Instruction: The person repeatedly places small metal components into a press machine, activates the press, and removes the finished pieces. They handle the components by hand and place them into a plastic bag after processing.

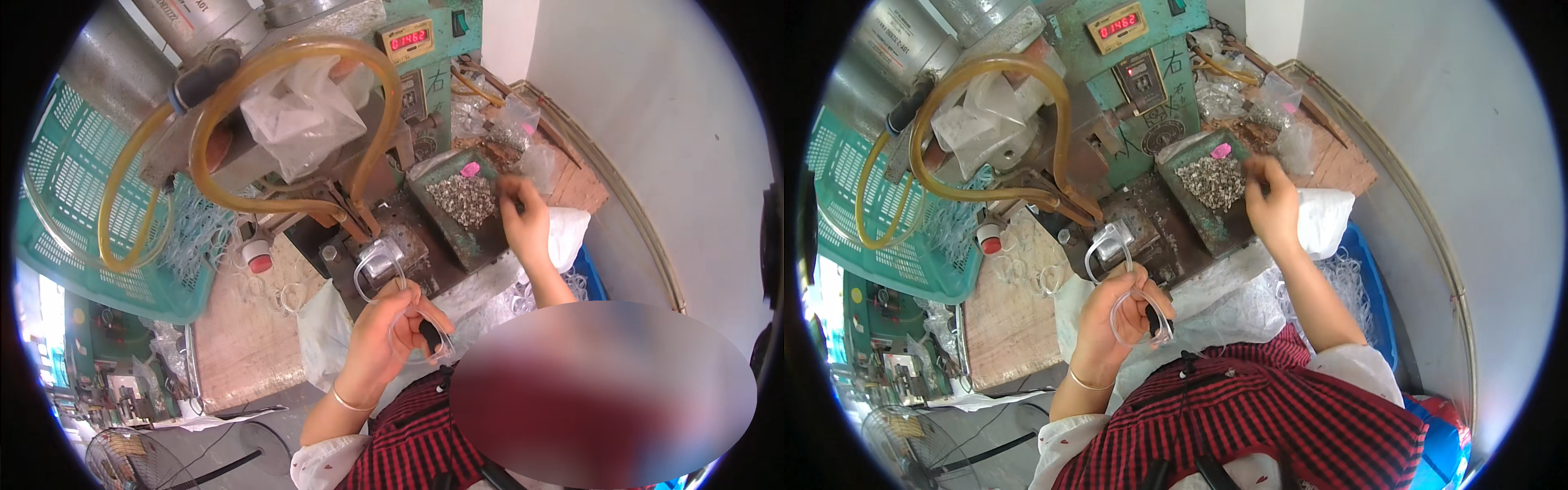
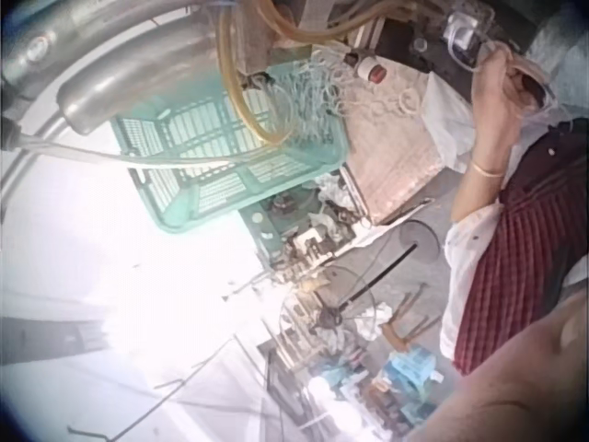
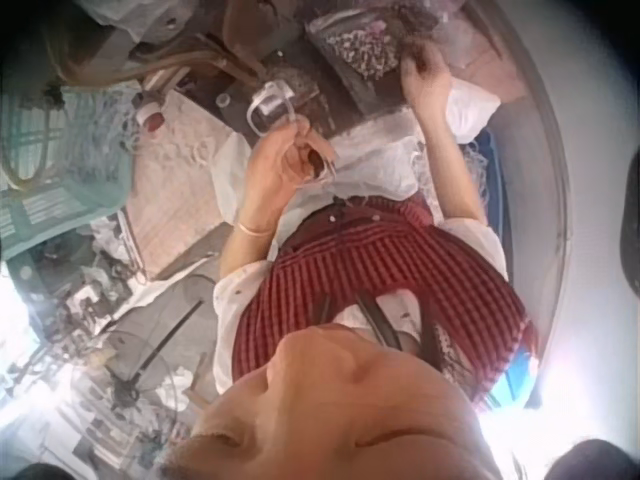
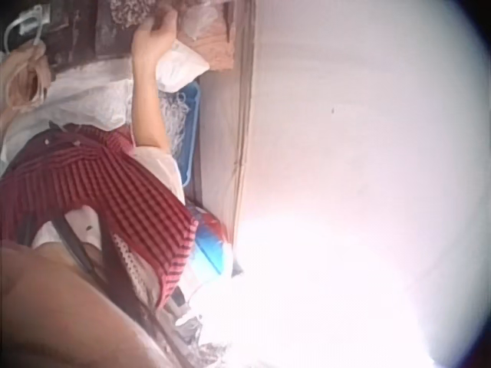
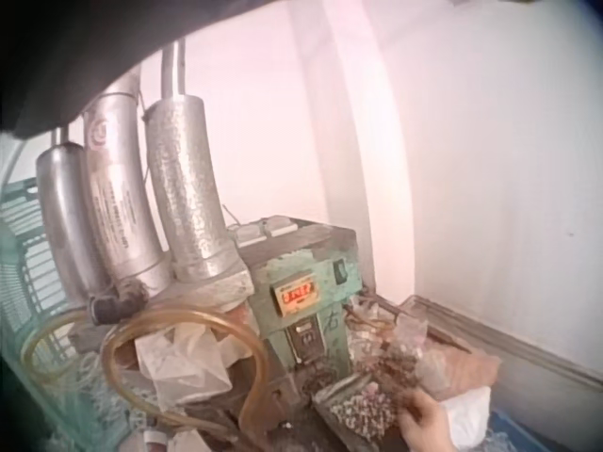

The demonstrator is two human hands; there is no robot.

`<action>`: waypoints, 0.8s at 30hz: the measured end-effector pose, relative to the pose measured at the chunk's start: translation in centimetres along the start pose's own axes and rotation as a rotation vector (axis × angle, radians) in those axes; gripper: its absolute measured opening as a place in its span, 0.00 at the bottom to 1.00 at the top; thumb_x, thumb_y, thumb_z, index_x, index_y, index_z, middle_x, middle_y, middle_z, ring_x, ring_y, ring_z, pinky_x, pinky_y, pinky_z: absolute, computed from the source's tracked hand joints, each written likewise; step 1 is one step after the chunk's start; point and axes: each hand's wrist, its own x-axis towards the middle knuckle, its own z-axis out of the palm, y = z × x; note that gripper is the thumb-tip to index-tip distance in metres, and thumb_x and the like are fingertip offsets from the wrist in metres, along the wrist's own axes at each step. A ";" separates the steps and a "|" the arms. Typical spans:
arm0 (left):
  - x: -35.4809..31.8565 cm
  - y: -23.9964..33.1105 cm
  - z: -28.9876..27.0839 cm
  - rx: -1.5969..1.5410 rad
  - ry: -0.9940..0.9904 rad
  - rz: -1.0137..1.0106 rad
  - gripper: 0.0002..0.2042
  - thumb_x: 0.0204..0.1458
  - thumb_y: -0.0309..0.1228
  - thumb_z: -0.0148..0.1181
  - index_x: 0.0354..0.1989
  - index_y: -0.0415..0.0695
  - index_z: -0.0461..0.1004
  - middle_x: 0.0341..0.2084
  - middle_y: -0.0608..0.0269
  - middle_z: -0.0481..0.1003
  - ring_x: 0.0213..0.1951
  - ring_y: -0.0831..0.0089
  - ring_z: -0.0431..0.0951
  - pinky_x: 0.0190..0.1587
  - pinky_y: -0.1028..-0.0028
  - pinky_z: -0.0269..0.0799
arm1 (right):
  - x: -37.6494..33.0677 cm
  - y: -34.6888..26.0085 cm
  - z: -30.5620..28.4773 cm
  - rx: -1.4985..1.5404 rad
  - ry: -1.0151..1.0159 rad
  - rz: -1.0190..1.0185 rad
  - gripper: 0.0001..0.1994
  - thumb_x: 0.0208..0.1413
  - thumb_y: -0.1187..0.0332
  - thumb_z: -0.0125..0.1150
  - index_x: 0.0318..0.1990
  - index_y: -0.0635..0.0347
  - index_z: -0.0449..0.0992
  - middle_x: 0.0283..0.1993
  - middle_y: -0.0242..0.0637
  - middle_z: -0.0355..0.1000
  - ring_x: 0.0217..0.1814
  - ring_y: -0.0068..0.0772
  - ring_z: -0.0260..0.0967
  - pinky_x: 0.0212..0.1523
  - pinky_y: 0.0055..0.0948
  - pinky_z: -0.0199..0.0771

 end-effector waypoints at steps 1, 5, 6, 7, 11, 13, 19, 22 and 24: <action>0.1 0.1 0.1 -0.004 -0.004 0.004 0.10 0.66 0.40 0.43 0.36 0.48 0.63 0.27 0.38 0.78 0.20 0.60 0.77 0.19 0.68 0.71 | -1.1 0.4 -0.3 0.015 -0.039 0.022 0.11 0.52 0.79 0.61 0.44 0.61 0.79 0.37 0.35 0.77 0.40 0.32 0.74 0.46 0.29 0.72; 0.1 -0.1 -0.3 -0.001 -0.002 0.019 0.11 0.66 0.41 0.43 0.36 0.48 0.64 0.27 0.40 0.79 0.21 0.61 0.77 0.20 0.68 0.71 | -2.6 -0.3 -0.5 -0.428 -0.156 -0.193 0.04 0.46 0.75 0.66 0.32 0.59 0.81 0.36 0.40 0.76 0.42 0.43 0.73 0.46 0.37 0.73; 0.1 -0.3 -0.7 0.014 -0.021 0.026 0.12 0.66 0.42 0.43 0.37 0.47 0.64 0.28 0.40 0.79 0.22 0.61 0.78 0.21 0.68 0.72 | -2.8 -0.9 0.1 -0.463 -0.136 -0.222 0.04 0.45 0.73 0.68 0.30 0.58 0.81 0.36 0.41 0.76 0.42 0.46 0.72 0.46 0.40 0.73; 0.2 -0.5 -1.2 0.028 -0.038 0.035 0.13 0.67 0.43 0.43 0.38 0.46 0.65 0.28 0.41 0.79 0.23 0.62 0.78 0.21 0.68 0.73 | -2.8 -1.4 0.6 -0.498 -0.117 -0.252 0.04 0.43 0.72 0.69 0.28 0.58 0.81 0.36 0.42 0.75 0.43 0.49 0.72 0.46 0.44 0.73; -1.3 -2.9 -5.2 0.138 -0.055 -0.004 0.15 0.69 0.42 0.47 0.44 0.42 0.68 0.35 0.50 0.80 0.33 0.68 0.81 0.31 0.72 0.78 | -2.3 -0.1 1.8 -0.577 -0.088 -0.267 0.04 0.41 0.72 0.70 0.25 0.58 0.79 0.33 0.41 0.74 0.43 0.49 0.72 0.44 0.44 0.73; -4.0 -3.2 -5.9 0.400 0.073 0.255 0.06 0.65 0.30 0.54 0.40 0.41 0.72 0.36 0.54 0.81 0.37 0.70 0.80 0.38 0.72 0.77 | -2.4 -0.4 1.4 -0.559 -0.058 -0.316 0.04 0.41 0.73 0.69 0.25 0.57 0.79 0.31 0.39 0.75 0.39 0.48 0.74 0.40 0.44 0.74; -8.5 4.9 -10.8 0.826 1.143 1.064 0.04 0.60 0.24 0.58 0.37 0.35 0.77 0.41 0.58 0.79 0.44 0.70 0.77 0.53 0.69 0.71 | -2.3 -0.1 0.3 -0.320 0.000 -0.112 0.04 0.47 0.72 0.68 0.31 0.58 0.80 0.28 0.41 0.77 0.33 0.47 0.75 0.36 0.41 0.75; -6.9 7.7 -14.2 1.588 1.331 0.969 0.06 0.55 0.27 0.64 0.39 0.40 0.80 0.52 0.50 0.75 0.53 0.55 0.73 0.58 0.60 0.67 | -2.3 -0.2 -0.5 -0.485 -0.096 -0.207 0.04 0.44 0.72 0.69 0.29 0.57 0.81 0.32 0.39 0.77 0.40 0.46 0.74 0.42 0.41 0.75; -3.6 6.7 -17.3 1.865 1.395 0.816 0.10 0.51 0.31 0.68 0.40 0.43 0.81 0.58 0.49 0.72 0.57 0.49 0.70 0.60 0.55 0.63 | -2.5 -0.3 -0.2 -0.537 -0.111 -0.254 0.04 0.43 0.72 0.69 0.28 0.56 0.81 0.35 0.37 0.76 0.43 0.45 0.74 0.45 0.41 0.74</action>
